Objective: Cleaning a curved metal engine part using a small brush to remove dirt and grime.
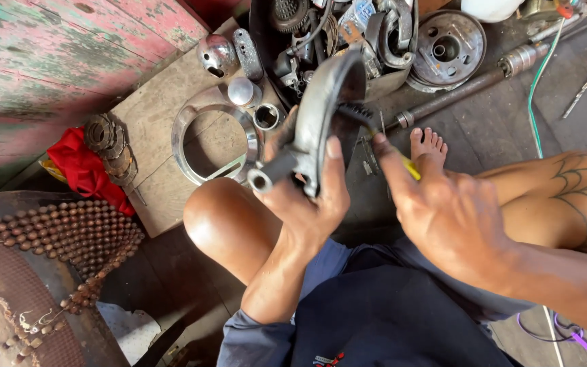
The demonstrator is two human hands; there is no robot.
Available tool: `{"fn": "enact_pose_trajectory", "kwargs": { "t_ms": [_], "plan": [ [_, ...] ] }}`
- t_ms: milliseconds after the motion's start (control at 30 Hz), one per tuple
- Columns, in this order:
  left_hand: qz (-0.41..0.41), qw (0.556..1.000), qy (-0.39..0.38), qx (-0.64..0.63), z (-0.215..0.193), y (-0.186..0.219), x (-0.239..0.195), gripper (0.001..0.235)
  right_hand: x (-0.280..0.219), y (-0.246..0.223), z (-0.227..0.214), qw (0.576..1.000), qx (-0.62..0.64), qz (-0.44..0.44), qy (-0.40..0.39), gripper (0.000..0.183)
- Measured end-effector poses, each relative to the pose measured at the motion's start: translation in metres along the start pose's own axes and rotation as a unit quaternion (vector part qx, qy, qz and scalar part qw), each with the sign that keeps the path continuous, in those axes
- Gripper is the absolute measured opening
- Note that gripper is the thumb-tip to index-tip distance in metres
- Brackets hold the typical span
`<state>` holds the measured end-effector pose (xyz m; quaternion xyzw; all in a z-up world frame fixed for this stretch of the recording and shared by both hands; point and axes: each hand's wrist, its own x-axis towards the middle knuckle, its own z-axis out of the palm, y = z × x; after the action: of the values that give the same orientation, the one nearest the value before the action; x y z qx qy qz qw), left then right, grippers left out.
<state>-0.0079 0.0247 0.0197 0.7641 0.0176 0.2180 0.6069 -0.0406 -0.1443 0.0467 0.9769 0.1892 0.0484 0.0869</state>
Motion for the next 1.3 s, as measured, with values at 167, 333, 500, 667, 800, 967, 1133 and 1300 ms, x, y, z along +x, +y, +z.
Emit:
{"fn": "enact_pose_trajectory", "kwargs": {
  "t_ms": [167, 333, 500, 667, 800, 967, 1133, 1300],
  "plan": [
    [0.147, 0.975, 0.13, 0.105, -0.001, -0.001, 0.022, 0.051, -0.01, 0.028, -0.013, 0.996, 0.052, 0.06, 0.026, 0.04],
    [-0.136, 0.982, 0.13, 0.007, -0.017, 0.021, 0.04, 0.034, 0.011, 0.057, -0.002, 0.915, 0.379, 0.134, -0.019, 0.047],
    [-0.468, 0.85, 0.161, -0.178, -0.013, 0.046, 0.051, 0.053, 0.029, 0.049, -0.002, 0.742, 0.648, 0.172, 0.002, 0.052],
    [-0.436, 0.874, 0.044, -0.21, -0.014, 0.037, 0.039, 0.033, 0.034, 0.037, 0.006, 0.615, 0.766, 0.186, 0.009, 0.03],
    [-0.437, 0.882, 0.026, -0.173, -0.015, 0.046, 0.037, 0.036, 0.034, 0.038, 0.003, 0.654, 0.733, 0.189, 0.017, 0.038],
    [-0.242, 0.858, -0.064, -0.449, -0.018, 0.016, 0.016, 0.042, 0.034, 0.034, 0.005, 0.698, 0.68, 0.205, 0.087, 0.039],
    [-0.126, 0.889, -0.122, -0.424, 0.003, 0.0, -0.019, 0.059, 0.032, 0.021, -0.003, 0.647, 0.708, 0.249, 0.137, 0.037],
    [-0.128, 0.832, -0.011, -0.54, 0.017, -0.025, -0.069, 0.074, 0.011, 0.009, -0.001, 0.611, 0.745, 0.227, 0.142, 0.03]
  ]
}}
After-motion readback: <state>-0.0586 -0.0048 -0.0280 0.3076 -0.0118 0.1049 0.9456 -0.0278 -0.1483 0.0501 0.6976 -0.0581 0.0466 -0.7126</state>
